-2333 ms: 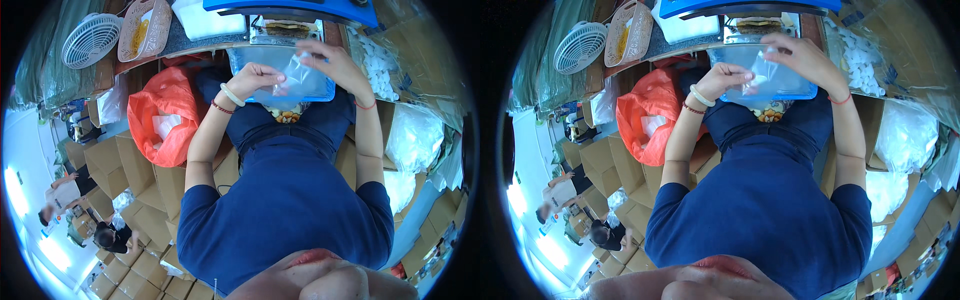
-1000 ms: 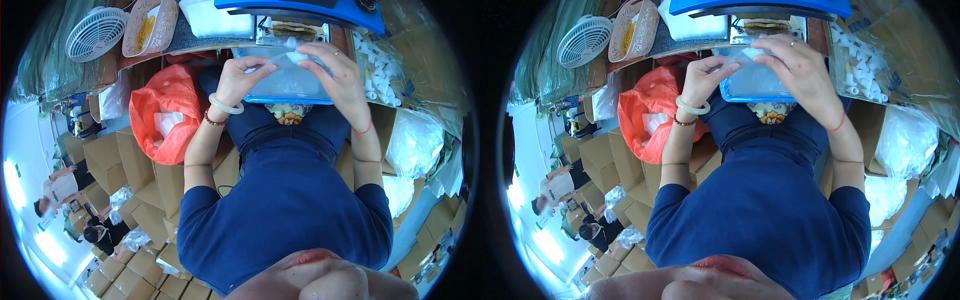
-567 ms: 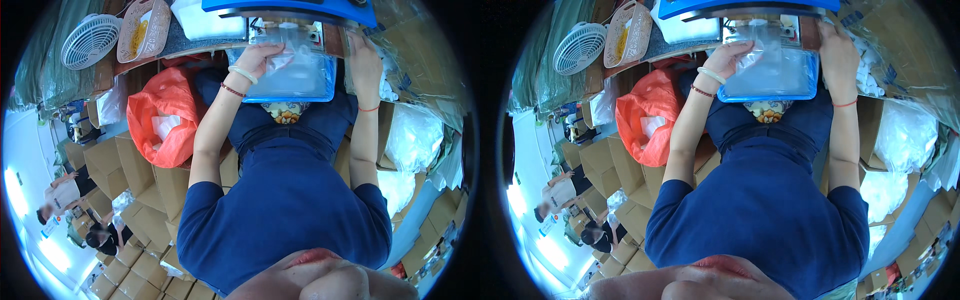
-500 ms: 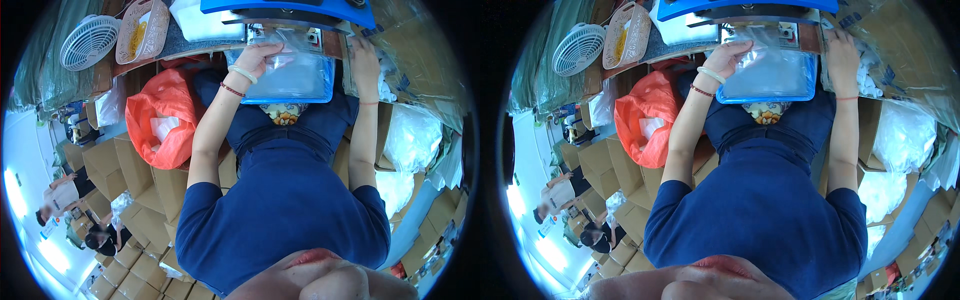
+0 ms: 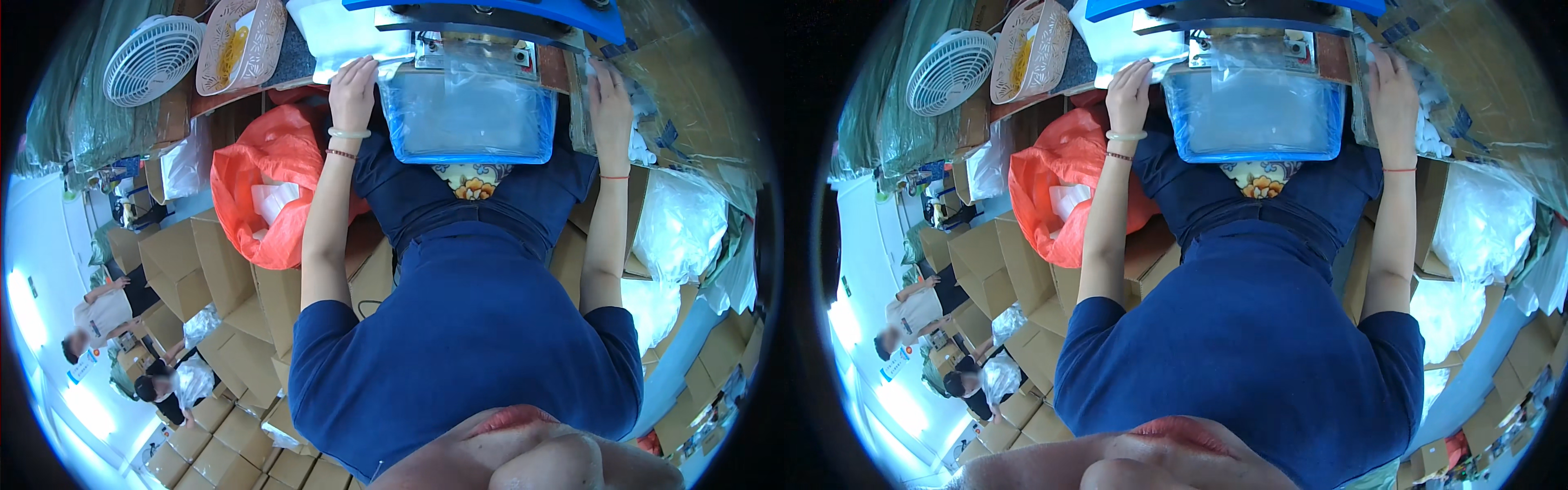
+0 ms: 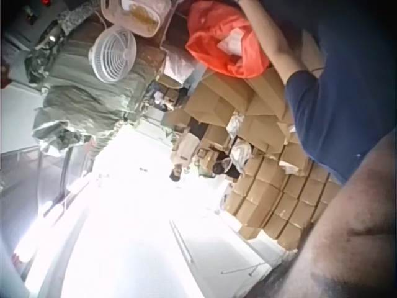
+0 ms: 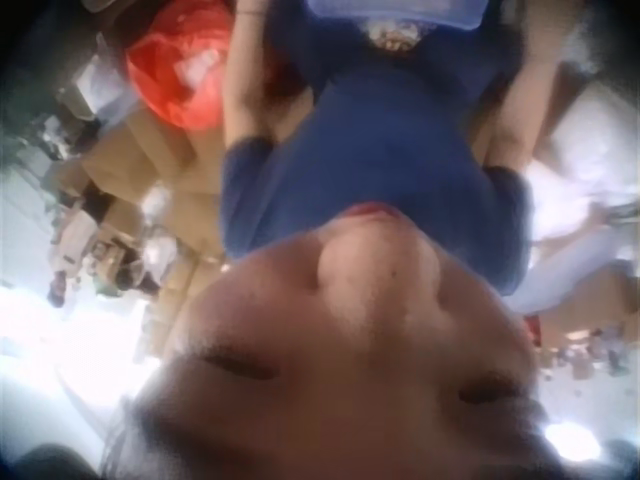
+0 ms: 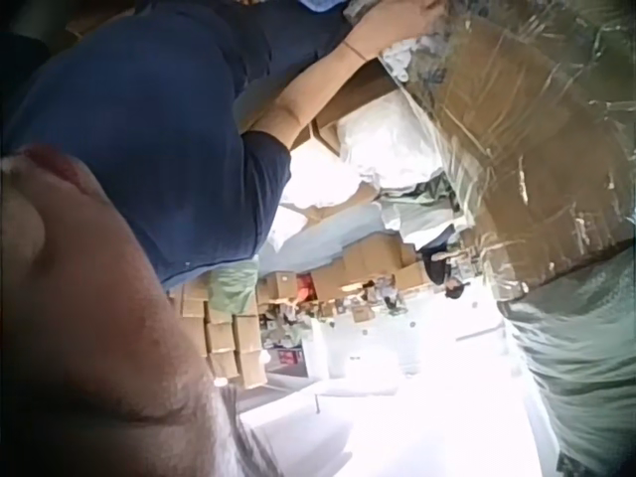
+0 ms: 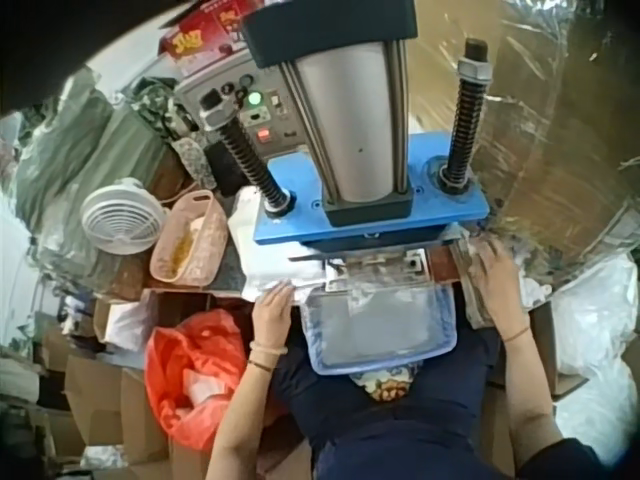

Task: Placing components into plastic bags and sealing them using a heat sealer machine.

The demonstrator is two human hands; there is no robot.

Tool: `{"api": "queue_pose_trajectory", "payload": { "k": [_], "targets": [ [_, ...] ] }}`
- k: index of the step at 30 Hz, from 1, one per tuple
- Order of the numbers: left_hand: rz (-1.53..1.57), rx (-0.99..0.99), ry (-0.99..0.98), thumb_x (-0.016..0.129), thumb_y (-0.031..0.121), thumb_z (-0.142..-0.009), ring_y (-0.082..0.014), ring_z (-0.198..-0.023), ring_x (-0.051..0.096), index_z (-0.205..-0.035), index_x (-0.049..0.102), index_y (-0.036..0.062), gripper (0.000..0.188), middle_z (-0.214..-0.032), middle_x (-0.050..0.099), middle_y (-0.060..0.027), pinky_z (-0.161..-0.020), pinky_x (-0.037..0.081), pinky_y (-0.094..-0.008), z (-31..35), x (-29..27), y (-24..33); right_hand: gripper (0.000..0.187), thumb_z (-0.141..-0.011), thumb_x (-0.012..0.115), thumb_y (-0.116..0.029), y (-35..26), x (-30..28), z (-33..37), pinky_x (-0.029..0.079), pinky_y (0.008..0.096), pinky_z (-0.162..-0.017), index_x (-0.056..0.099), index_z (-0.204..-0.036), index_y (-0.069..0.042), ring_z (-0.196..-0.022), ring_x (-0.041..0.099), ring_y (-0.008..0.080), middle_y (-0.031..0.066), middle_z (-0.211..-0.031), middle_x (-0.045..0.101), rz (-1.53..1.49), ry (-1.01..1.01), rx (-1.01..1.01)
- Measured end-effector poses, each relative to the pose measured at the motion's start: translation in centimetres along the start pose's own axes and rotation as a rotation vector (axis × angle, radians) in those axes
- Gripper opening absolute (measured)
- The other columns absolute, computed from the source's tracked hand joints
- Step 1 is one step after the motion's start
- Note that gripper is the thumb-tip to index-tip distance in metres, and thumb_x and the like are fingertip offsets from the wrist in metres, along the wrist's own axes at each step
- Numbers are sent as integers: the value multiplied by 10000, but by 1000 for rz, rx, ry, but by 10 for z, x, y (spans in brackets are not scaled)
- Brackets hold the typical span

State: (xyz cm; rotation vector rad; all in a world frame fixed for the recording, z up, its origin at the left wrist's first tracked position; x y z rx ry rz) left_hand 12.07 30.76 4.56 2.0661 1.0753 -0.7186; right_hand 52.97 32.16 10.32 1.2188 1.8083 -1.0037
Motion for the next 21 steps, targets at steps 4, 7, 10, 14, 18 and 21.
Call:
{"api": "queue_pose_trajectory", "payload": {
  "k": [4, 7, 10, 14, 18, 21],
  "targets": [
    [199, -330, -55, 697, 41, -820, -267, -936, 682, -952, 706, 31, 132, -984, 720, -113, -827, 527, -352, -8, -9, 11, 238, -925, 584, -64, 15, -9, 9, 522, 366, -870, 646, -1154, -60, -1035, 655, 281, 121, -1182, 643, -361, 54, 152],
    [145, -152, 69, 703, 34, -812, -290, -899, 683, -940, 712, 19, 130, -949, 719, -124, -787, 538, -351, -16, -19, 29, 222, -929, 610, -86, 13, -9, 13, 520, 337, -867, 655, -1143, -50, -994, 665, 219, 92, -1183, 655, -492, 11, 277],
    [200, -289, 72, 717, 39, -807, -279, -865, 696, -954, 726, 19, 149, -932, 725, -124, -767, 543, -328, -9, -28, 35, 230, -928, 648, -114, -8, -12, 17, 511, 297, -869, 661, -1147, -43, -935, 661, 163, 73, -1158, 677, -523, -4, 334],
    [497, -432, -35, 737, 62, -827, -171, -850, 715, -1004, 739, 13, 184, -968, 743, -115, -784, 531, -258, -19, -45, 80, 199, -908, 691, -96, -76, -30, 27, 502, 238, -776, 679, -1095, -28, -857, 636, 104, 53, -1037, 699, -768, -83, 244],
    [742, -573, -200, 753, 112, -844, -135, -867, 699, -1003, 735, -14, 203, -955, 748, -121, -788, 526, -251, -17, -32, 93, 193, -920, 679, -80, -128, -50, 2, 489, 207, -711, 693, -1107, -34, -834, 635, 78, 39, -991, 692, -937, -83, 94],
    [777, -574, -253, 754, 114, -842, -137, -857, 700, -997, 738, -11, 200, -946, 749, -118, -783, 525, -248, -20, -32, 103, 215, -930, 668, -91, -136, -63, -17, 481, 200, -711, 689, -1136, -32, -833, 626, 86, 43, -976, 691, -1008, -59, -1]
  ]
}}
Point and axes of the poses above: each hand's wrist, its own z-axis away from the middle knuckle, its own x-axis out of the palm, y = z × x, the point moved 5 cm from there along -z, towards the middle knuckle
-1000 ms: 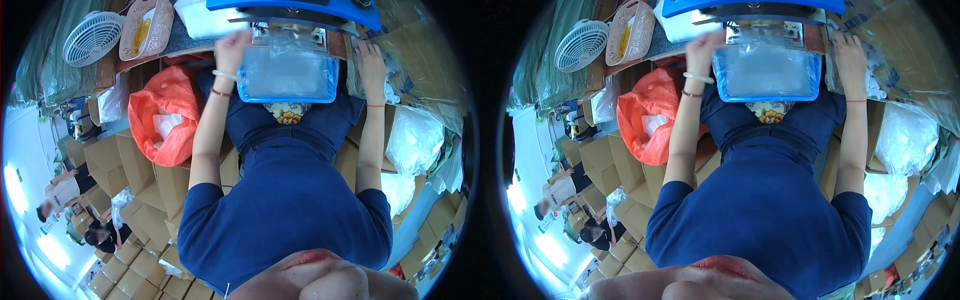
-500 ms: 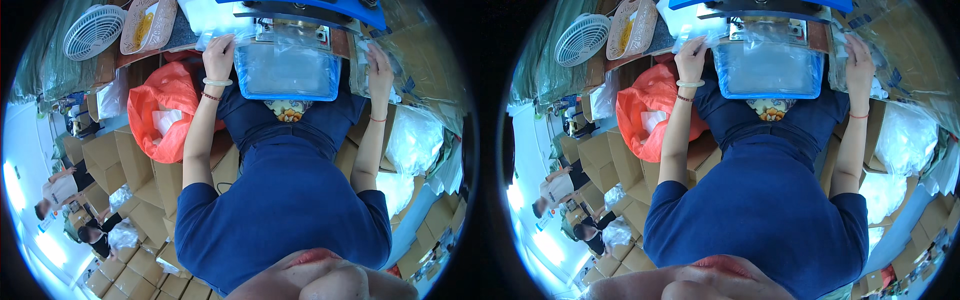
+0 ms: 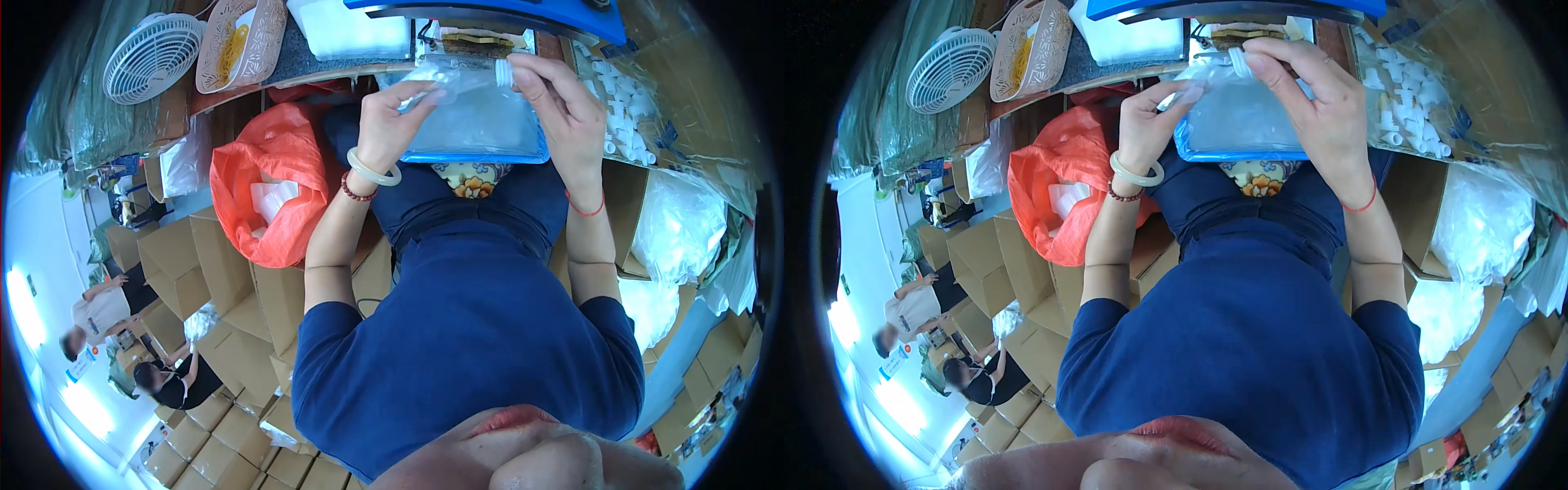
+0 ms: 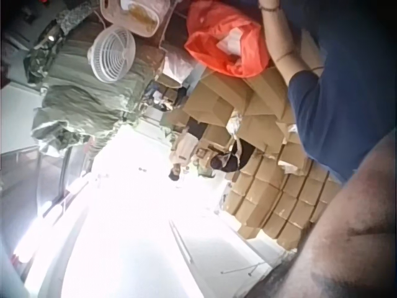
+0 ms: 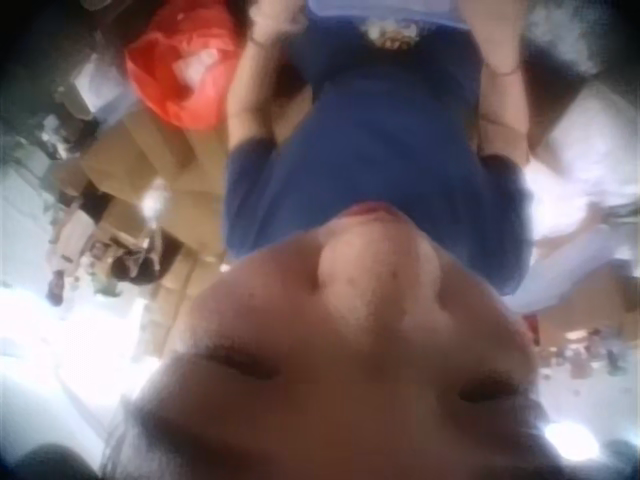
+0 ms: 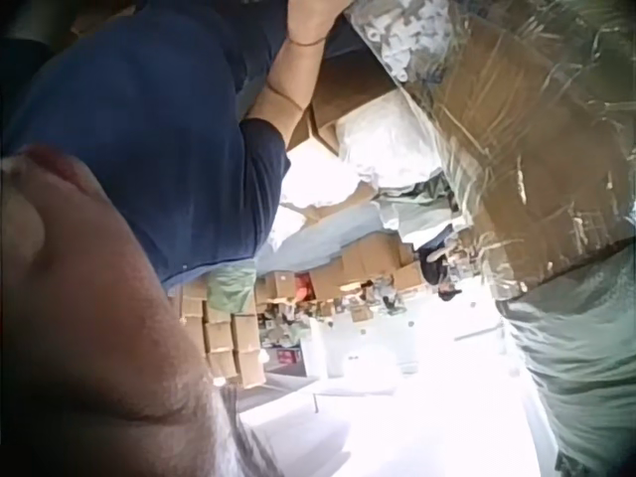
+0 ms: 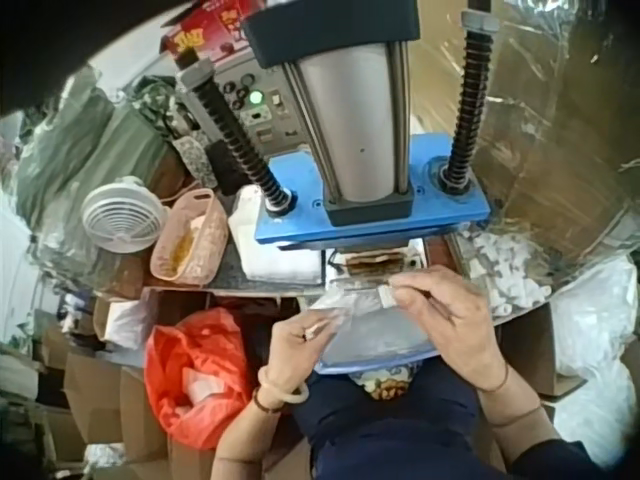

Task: Placing components into plastic bags and sealing them using a heat sealer machine.

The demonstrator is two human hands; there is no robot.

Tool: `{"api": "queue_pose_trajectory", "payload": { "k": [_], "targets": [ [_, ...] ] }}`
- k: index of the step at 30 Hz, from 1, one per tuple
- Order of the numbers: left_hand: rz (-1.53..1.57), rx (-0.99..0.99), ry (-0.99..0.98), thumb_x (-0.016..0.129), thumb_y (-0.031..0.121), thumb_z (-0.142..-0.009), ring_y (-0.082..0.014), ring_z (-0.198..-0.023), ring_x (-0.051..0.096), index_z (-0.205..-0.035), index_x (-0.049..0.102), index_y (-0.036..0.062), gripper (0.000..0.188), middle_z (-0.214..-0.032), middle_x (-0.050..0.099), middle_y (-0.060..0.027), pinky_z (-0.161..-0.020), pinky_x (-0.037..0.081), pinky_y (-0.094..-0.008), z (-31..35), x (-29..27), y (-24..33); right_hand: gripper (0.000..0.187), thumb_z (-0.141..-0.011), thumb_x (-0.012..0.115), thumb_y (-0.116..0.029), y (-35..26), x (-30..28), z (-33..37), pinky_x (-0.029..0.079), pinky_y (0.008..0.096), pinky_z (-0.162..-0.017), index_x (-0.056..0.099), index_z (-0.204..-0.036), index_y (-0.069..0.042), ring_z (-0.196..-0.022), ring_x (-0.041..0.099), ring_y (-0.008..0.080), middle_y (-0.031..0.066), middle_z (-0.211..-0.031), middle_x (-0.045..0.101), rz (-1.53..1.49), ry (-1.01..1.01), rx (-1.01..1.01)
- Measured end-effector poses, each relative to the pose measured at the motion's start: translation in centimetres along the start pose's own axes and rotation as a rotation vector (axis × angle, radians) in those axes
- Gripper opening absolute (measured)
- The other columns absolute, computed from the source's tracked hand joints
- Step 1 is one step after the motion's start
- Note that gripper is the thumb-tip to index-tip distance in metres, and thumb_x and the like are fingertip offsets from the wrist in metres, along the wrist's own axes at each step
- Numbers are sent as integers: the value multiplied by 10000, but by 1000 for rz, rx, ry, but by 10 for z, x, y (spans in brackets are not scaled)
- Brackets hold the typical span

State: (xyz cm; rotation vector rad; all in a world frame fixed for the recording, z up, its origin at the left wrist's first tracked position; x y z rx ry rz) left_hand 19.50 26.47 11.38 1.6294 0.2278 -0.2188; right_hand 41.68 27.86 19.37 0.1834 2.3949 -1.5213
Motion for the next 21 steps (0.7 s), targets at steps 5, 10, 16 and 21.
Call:
{"api": "queue_pose_trajectory", "payload": {
  "k": [5, 10, 16, 21],
  "targets": [
    [-31, -29, -42, 744, 138, -853, -122, -830, 692, -987, 737, -11, 200, -920, 749, -121, -761, 521, -240, 2, 8, 8, 219, -913, 683, -92, 3, 0, 0, 487, 213, -740, 695, -1124, -35, -888, 634, 99, 53, -1001, 691, 30, -31, 49],
    [55, -74, -244, 718, 125, -892, -60, -841, 620, -1052, 724, -29, 222, -915, 731, -44, -768, 502, -209, -1, 17, 0, 232, -883, 705, -134, 11, 1, -4, 502, 277, -744, 698, -1098, -45, -842, 644, 169, 68, -1020, 693, 201, -161, 59],
    [255, -313, -405, 741, 193, -889, -59, -835, 621, -1052, 732, -22, 270, -900, 730, -41, -765, 500, -204, 2, 26, -19, 234, -890, 704, -202, 5, -6, -21, 498, 295, -755, 707, -1077, -62, -848, 641, 177, 78, -985, 697, 225, -245, 126],
    [146, -321, -361, 745, 199, -886, -48, -812, 611, -1033, 738, -20, 264, -899, 731, -36, -743, 491, -195, -1, 32, -21, 233, -894, 701, -200, 23, -4, -6, 498, 288, -773, 707, -1082, -62, -869, 640, 168, 73, -987, 693, 139, -135, 137]
  ]
}}
Point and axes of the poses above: each hand's wrist, its own z-axis away from the middle knuckle, its own x-axis out of the palm, y = z × x, the point moved 5 cm from there along -z, towards the middle knuckle
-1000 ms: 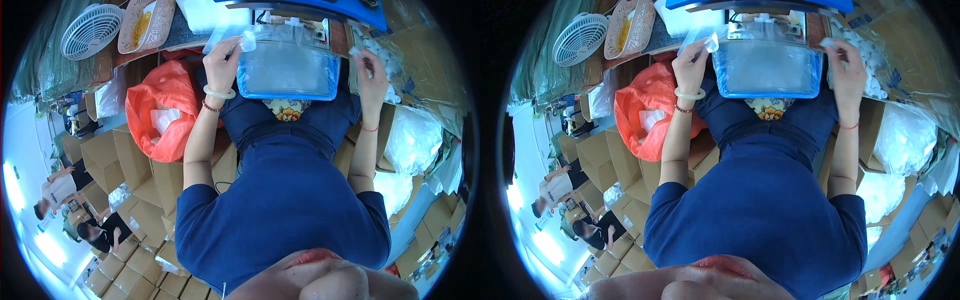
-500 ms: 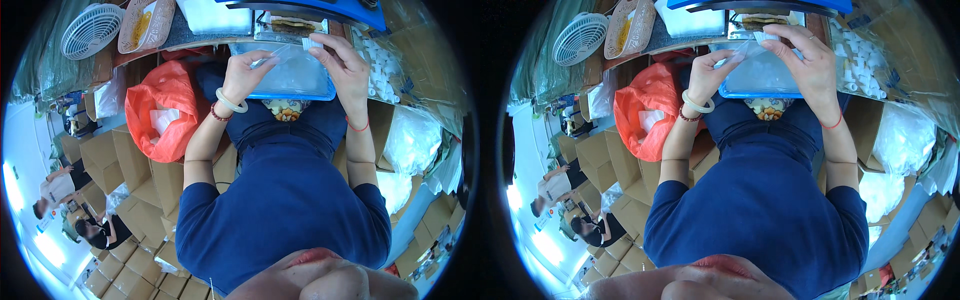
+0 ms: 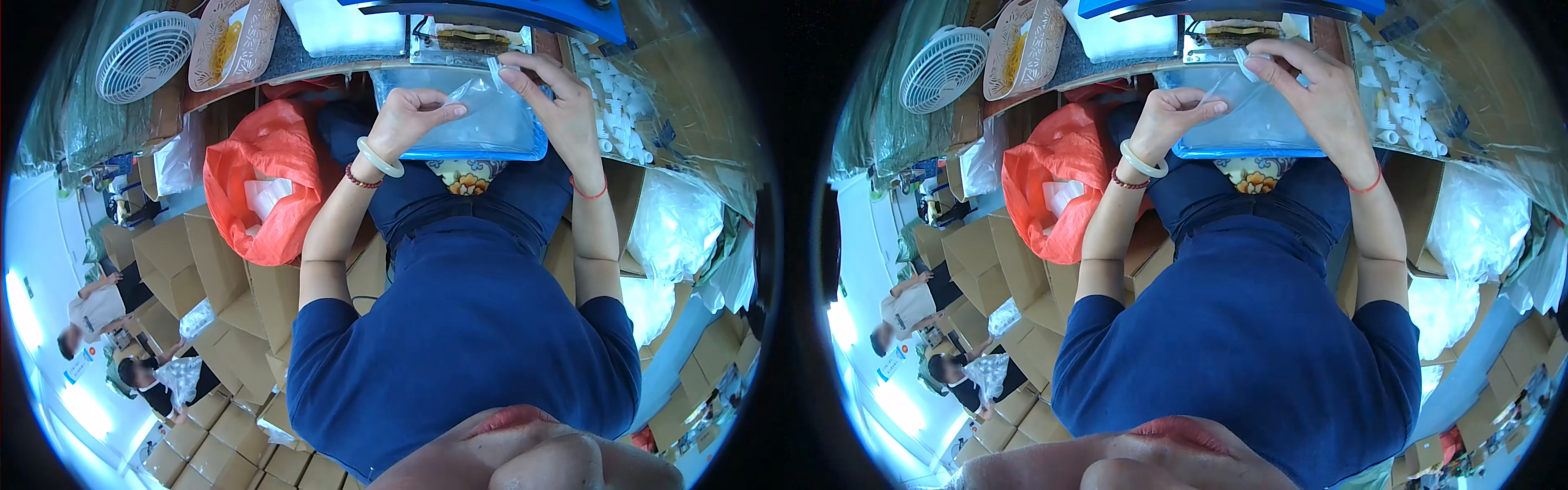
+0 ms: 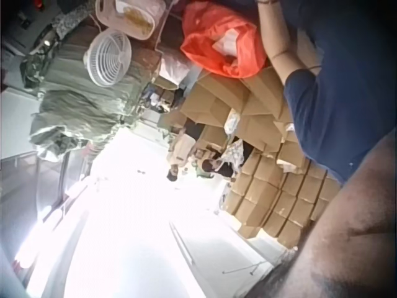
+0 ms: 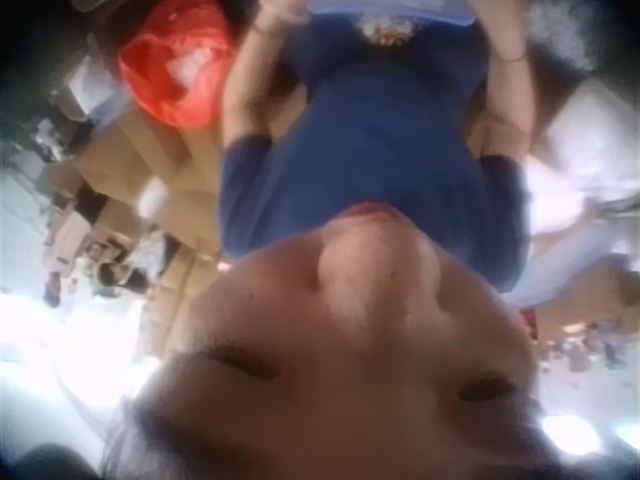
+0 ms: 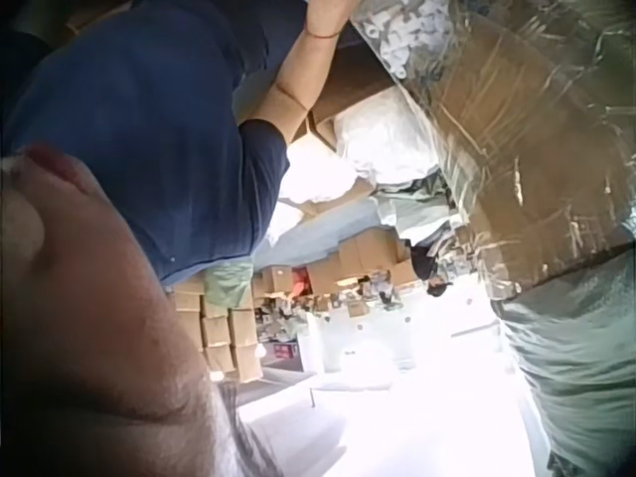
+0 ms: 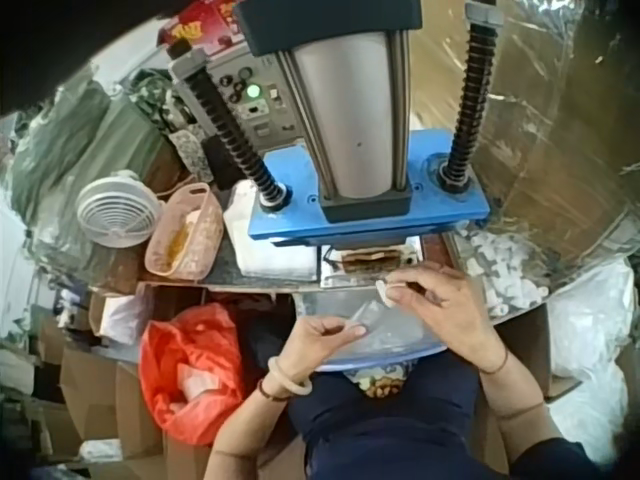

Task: Placing components into plastic bags and sealing them using a heat sealer machine.

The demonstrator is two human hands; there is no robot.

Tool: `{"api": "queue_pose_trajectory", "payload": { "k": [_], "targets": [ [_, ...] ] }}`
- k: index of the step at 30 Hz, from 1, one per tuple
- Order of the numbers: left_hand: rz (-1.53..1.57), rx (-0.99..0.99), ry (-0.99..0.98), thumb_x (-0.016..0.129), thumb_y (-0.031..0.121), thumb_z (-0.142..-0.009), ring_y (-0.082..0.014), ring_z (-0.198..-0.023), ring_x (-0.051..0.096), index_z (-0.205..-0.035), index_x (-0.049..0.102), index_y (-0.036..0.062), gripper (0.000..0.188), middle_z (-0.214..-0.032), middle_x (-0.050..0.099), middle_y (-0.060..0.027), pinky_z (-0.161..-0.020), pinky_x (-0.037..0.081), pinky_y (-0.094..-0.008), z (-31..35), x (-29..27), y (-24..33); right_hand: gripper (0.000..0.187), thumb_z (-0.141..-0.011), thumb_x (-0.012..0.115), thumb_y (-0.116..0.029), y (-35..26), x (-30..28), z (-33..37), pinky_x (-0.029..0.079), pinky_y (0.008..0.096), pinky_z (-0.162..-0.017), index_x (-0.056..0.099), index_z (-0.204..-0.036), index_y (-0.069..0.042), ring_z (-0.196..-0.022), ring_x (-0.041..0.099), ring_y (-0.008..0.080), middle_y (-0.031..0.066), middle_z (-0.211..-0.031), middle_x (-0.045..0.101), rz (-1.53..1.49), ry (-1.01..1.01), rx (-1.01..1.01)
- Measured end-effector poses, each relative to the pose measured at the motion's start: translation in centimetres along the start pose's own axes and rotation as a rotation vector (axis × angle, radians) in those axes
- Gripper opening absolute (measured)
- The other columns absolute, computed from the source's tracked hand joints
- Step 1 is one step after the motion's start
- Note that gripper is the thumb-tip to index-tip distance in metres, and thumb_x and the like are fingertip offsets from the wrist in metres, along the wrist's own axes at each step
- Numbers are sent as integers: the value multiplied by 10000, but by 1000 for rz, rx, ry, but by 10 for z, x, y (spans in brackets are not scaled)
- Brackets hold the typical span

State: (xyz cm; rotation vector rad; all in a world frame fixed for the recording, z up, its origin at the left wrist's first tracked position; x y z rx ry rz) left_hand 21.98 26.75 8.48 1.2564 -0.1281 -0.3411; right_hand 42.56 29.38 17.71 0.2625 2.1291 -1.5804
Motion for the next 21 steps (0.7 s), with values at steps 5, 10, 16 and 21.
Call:
{"api": "queue_pose_trajectory", "payload": {
  "k": [5, 10, 16, 21],
  "targets": [
    [41, 45, 52, 770, 240, -863, -38, -685, 543, -938, 756, -13, 265, -761, 697, -17, -616, 435, -203, -2, 3, -3, 223, -902, 688, -187, 9, 5, 1, 497, 293, -801, 703, -1085, -59, -913, 651, 193, 85, -1012, 692, -14, -106, -26],
    [122, 34, -242, 732, 197, -891, -102, -761, 661, -1018, 744, 4, 232, -883, 739, -63, -692, 524, -231, 0, 12, -1, 283, -924, 649, -238, 8, 10, -9, 500, 347, -825, 674, -1133, -48, -928, 644, 285, 125, -1031, 685, 322, -524, -239],
    [660, -160, -220, 637, 109, -942, -224, -933, 710, -1102, 670, -73, 244, -1011, 721, -166, -849, 566, -299, -34, 16, -36, 255, -940, 615, -246, 44, 2, -11, 511, 378, -818, 659, -1117, -69, -976, 659, 313, 131, -1087, 686, 261, -106, 20],
    [839, -140, -109, 626, 70, -938, -213, -1025, 666, -1122, 644, -71, 233, -1088, 691, -137, -893, 550, -305, -73, 9, -21, 209, -946, 563, -187, 43, -49, 15, 514, 414, -811, 678, -1100, -106, -966, 635, 351, 121, -1043, 687, 862, 267, 231]
  ]
}}
Point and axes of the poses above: each hand's wrist, its own z-axis away from the middle knuckle, its own x-axis out of the palm, y = z × x, the point moved 5 cm from there along -z, towards the middle knuckle
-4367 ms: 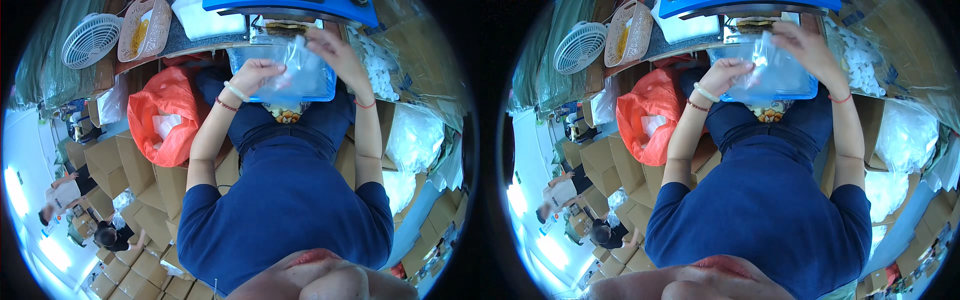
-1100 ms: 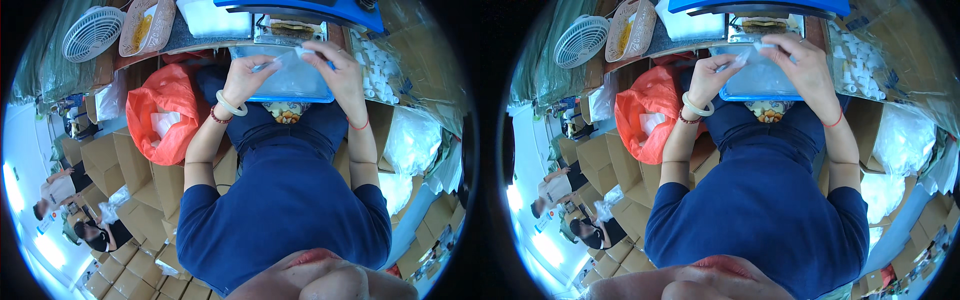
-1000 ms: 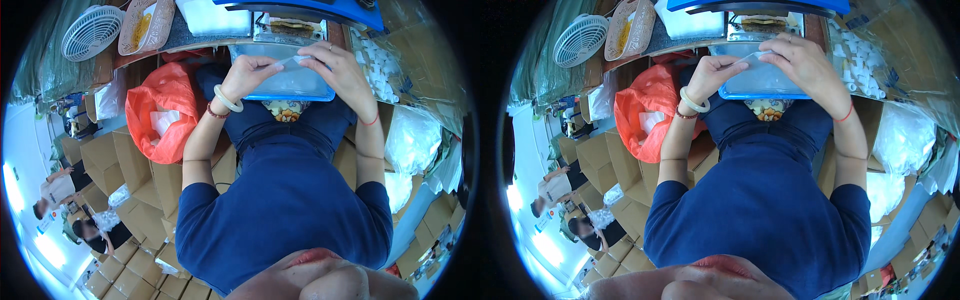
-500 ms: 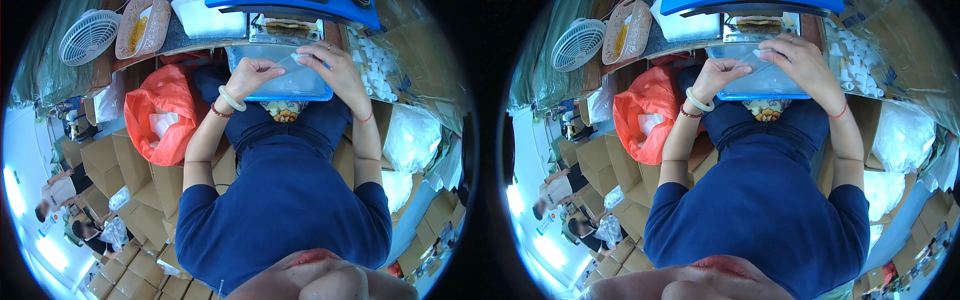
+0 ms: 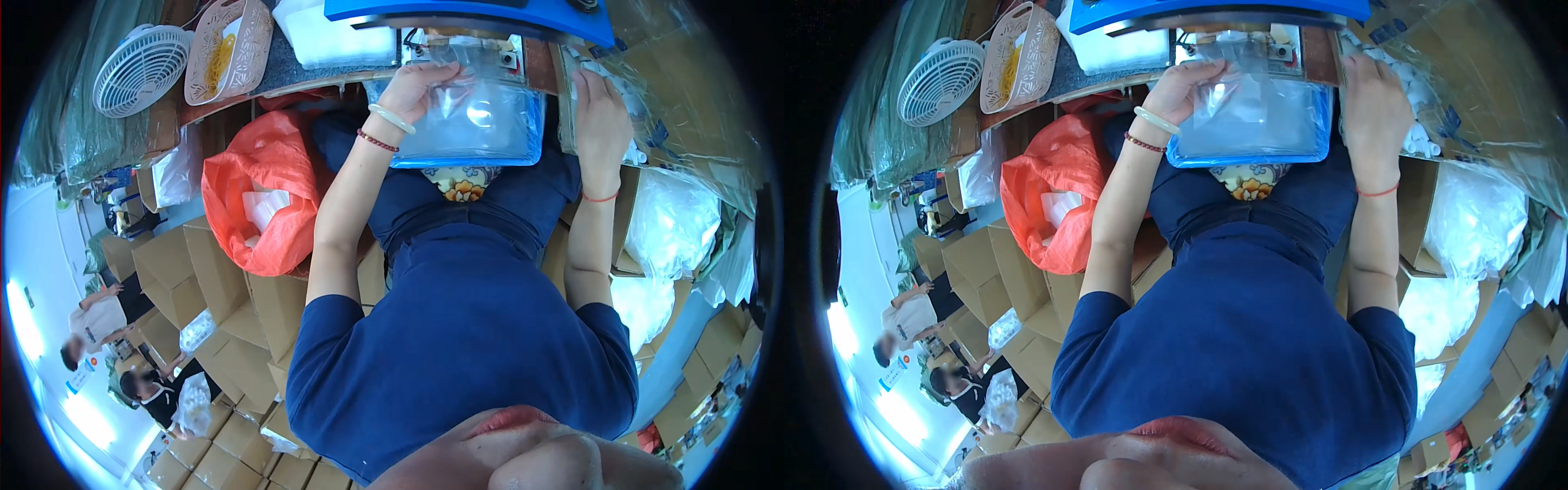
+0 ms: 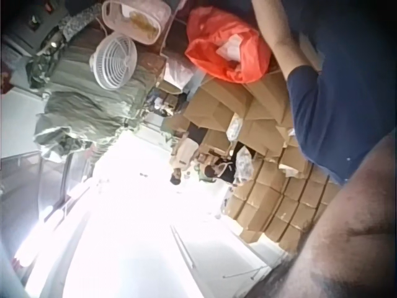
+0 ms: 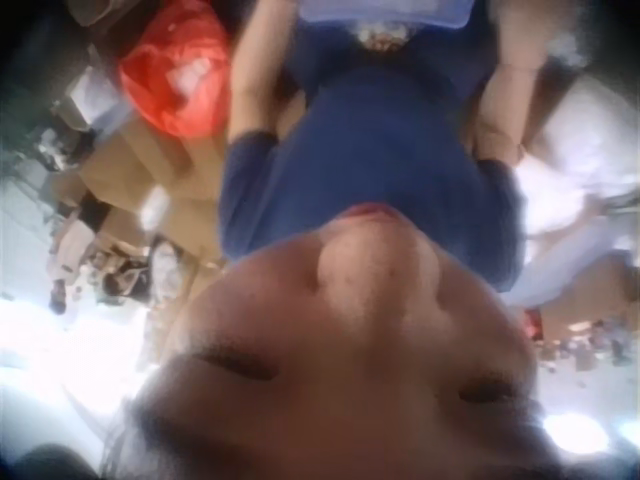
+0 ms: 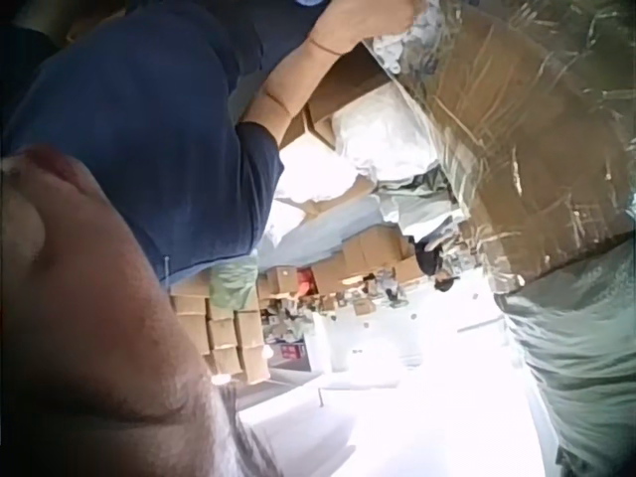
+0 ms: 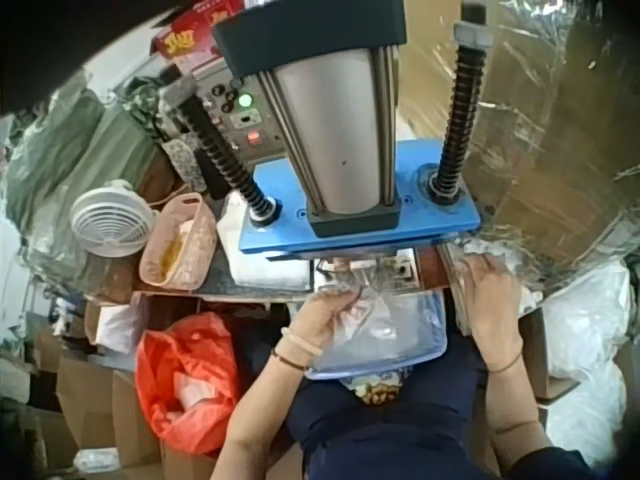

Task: Placing components into plastic bags and sealing them using a heat sealer machine.

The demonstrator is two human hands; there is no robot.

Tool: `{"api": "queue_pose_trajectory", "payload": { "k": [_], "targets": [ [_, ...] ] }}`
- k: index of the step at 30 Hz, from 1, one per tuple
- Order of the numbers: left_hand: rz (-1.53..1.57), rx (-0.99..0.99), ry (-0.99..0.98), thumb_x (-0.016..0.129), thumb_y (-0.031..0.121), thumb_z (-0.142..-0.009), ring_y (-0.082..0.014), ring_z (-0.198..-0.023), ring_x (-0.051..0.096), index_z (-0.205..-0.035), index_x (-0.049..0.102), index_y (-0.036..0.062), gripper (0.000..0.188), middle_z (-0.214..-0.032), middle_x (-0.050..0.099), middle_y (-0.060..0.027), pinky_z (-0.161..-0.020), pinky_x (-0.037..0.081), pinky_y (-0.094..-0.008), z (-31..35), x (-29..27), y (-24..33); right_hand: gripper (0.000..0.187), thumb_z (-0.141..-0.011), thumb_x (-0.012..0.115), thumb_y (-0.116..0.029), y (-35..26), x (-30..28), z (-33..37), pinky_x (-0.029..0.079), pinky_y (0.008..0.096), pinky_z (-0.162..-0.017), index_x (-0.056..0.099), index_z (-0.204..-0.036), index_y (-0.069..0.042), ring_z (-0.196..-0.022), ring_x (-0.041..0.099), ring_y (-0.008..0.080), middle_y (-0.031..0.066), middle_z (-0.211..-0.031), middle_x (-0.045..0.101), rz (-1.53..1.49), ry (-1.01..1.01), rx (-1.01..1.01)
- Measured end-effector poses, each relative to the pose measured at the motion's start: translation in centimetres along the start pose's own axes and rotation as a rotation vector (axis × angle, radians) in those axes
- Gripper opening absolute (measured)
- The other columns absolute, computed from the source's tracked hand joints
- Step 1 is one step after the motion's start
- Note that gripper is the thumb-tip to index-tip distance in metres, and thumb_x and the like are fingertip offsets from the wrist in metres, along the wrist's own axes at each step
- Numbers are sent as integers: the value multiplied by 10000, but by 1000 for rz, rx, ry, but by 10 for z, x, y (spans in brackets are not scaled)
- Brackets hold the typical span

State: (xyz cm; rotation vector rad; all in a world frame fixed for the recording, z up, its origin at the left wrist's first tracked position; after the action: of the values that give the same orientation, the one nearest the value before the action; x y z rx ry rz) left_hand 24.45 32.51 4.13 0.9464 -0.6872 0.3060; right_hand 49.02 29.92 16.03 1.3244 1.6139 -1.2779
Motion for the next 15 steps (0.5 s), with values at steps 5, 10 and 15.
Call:
{"api": "queue_pose_trajectory", "payload": {
  "k": [5, 10, 15],
  "targets": [
    [-202, 34, 111, 661, 100, -927, -166, -991, 667, -1122, 663, -58, 250, -1055, 699, -112, -851, 543, -276, -1, -14, -6, 275, -890, 573, -85, 55, 62, -9, 500, 449, -855, 649, -1153, -61, -1020, 599, 375, 153, -1116, 641, 127, -92, -206],
    [-1354, 912, 600, 707, 193, -897, -187, -830, 689, -1152, 669, 8, 317, -936, 727, -120, -750, 536, -320, 34, -61, 80, 300, -881, 614, -86, 67, 65, -13, 501, 424, -828, 639, -1178, -53, -987, 617, 368, 177, -1112, 626, -115, -35, -124],
    [-1868, 1108, 483, 751, 138, -807, -301, -1036, 654, -1058, 708, 55, 268, -1062, 720, -92, -918, 508, -376, 66, -97, 56, 257, -909, 661, -187, 44, 15, -5, 504, 344, -784, 673, -1139, -73, -840, 653, 252, 128, -1061, 688, -270, 25, 122]
  ]
}}
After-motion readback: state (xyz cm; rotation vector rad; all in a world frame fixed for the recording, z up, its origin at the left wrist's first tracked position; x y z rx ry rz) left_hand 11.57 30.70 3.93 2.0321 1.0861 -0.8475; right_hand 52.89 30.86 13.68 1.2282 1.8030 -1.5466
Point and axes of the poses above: each hand's wrist, its own z-axis away from the middle knuckle, its own x-axis out of the palm, y = z × x, the point moved 5 cm from there along -z, towards the middle knuckle
